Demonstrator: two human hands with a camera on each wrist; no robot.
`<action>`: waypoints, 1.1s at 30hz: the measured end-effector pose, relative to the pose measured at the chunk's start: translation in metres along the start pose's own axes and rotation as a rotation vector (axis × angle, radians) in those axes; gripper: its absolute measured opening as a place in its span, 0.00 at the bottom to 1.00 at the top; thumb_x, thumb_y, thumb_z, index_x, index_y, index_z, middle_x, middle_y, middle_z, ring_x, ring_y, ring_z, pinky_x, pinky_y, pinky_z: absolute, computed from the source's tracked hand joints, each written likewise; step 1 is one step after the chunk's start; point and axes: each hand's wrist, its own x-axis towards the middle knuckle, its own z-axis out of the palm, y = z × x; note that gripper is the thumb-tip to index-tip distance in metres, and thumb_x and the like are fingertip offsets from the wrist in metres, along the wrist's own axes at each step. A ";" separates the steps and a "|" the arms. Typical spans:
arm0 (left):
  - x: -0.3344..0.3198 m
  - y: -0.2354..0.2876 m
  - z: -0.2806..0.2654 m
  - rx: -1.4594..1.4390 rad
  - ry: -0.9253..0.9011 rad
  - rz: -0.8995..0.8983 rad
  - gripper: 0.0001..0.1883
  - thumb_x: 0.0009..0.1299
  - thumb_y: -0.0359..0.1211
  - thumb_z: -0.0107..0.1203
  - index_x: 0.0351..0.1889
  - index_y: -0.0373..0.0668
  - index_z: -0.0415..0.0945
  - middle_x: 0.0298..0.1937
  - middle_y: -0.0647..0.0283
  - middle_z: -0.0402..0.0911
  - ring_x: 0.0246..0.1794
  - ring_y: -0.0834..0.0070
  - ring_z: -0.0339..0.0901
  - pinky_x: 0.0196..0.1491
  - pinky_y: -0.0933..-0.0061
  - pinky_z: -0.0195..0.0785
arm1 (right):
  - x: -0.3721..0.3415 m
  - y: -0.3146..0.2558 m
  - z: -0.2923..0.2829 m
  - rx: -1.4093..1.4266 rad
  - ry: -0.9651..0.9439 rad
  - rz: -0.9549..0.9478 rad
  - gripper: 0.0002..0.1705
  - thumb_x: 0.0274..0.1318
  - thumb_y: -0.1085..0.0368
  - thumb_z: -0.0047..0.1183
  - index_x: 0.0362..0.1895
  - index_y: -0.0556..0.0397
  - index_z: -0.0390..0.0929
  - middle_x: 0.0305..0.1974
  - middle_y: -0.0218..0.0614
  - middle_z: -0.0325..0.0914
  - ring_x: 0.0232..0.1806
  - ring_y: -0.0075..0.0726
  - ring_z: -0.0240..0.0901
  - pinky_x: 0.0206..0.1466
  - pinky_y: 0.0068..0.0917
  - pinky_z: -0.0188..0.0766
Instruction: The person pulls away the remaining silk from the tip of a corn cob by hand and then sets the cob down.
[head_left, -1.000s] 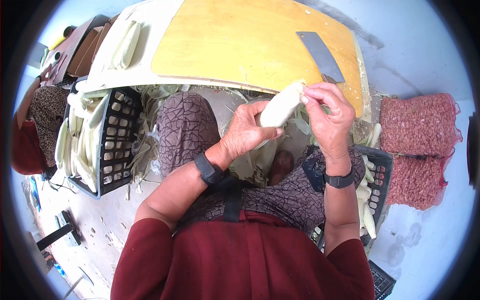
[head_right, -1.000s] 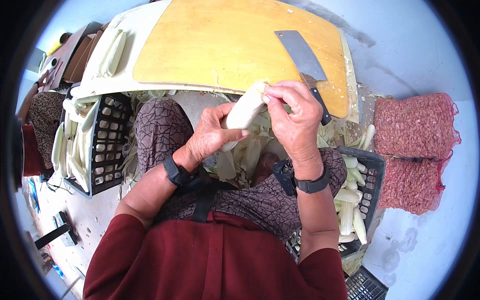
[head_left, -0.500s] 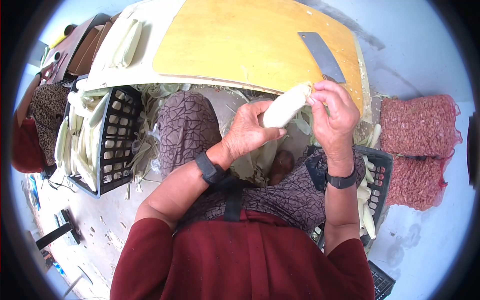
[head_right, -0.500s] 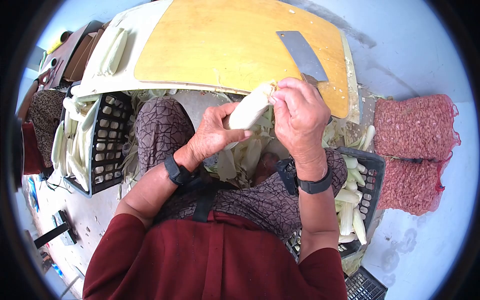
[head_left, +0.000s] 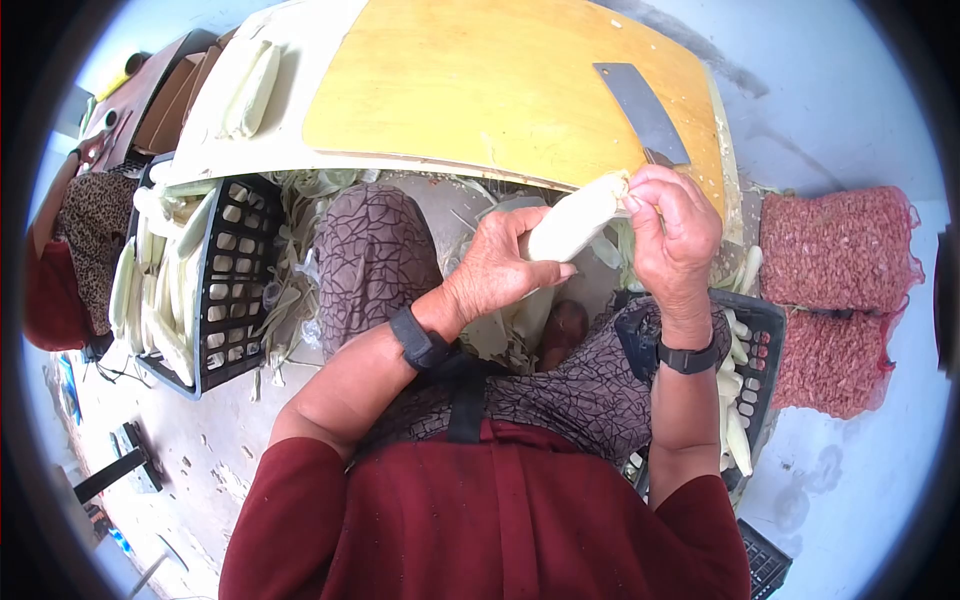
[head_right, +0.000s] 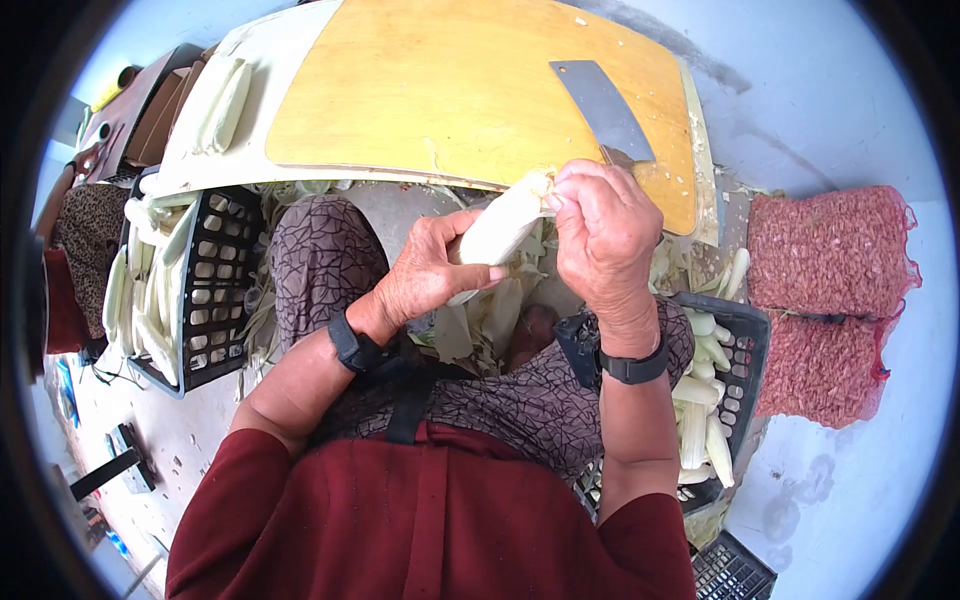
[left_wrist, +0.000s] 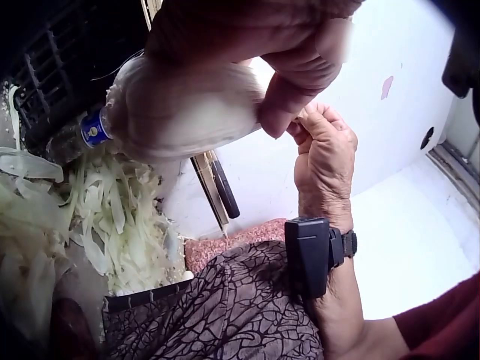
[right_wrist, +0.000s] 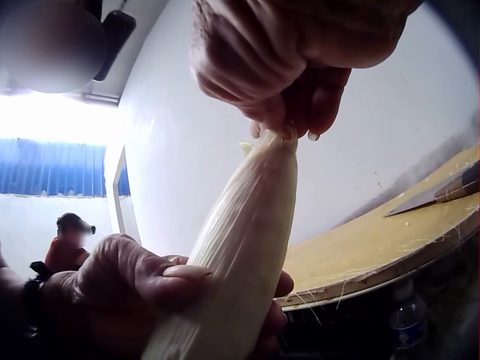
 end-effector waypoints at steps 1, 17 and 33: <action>-0.001 0.002 0.000 0.000 -0.001 -0.001 0.19 0.52 0.26 0.65 0.44 0.35 0.78 0.33 0.67 0.79 0.36 0.82 0.73 0.43 0.76 0.69 | 0.000 0.000 0.000 0.010 0.000 0.001 0.08 0.41 0.78 0.58 0.27 0.56 0.73 0.30 0.38 0.77 0.31 0.44 0.75 0.34 0.32 0.72; -0.001 0.002 -0.004 0.060 -0.023 0.027 0.23 0.53 0.28 0.66 0.48 0.33 0.76 0.36 0.64 0.80 0.37 0.81 0.74 0.44 0.77 0.69 | 0.000 -0.001 0.001 -0.070 0.025 -0.069 0.08 0.41 0.78 0.57 0.28 0.54 0.73 0.30 0.38 0.76 0.30 0.45 0.74 0.33 0.33 0.71; 0.000 0.003 -0.005 0.086 -0.024 0.034 0.18 0.52 0.31 0.65 0.40 0.34 0.78 0.31 0.60 0.80 0.33 0.77 0.75 0.40 0.72 0.70 | -0.001 0.001 0.003 -0.085 0.059 -0.071 0.09 0.43 0.79 0.55 0.29 0.55 0.70 0.29 0.39 0.75 0.29 0.46 0.73 0.32 0.35 0.70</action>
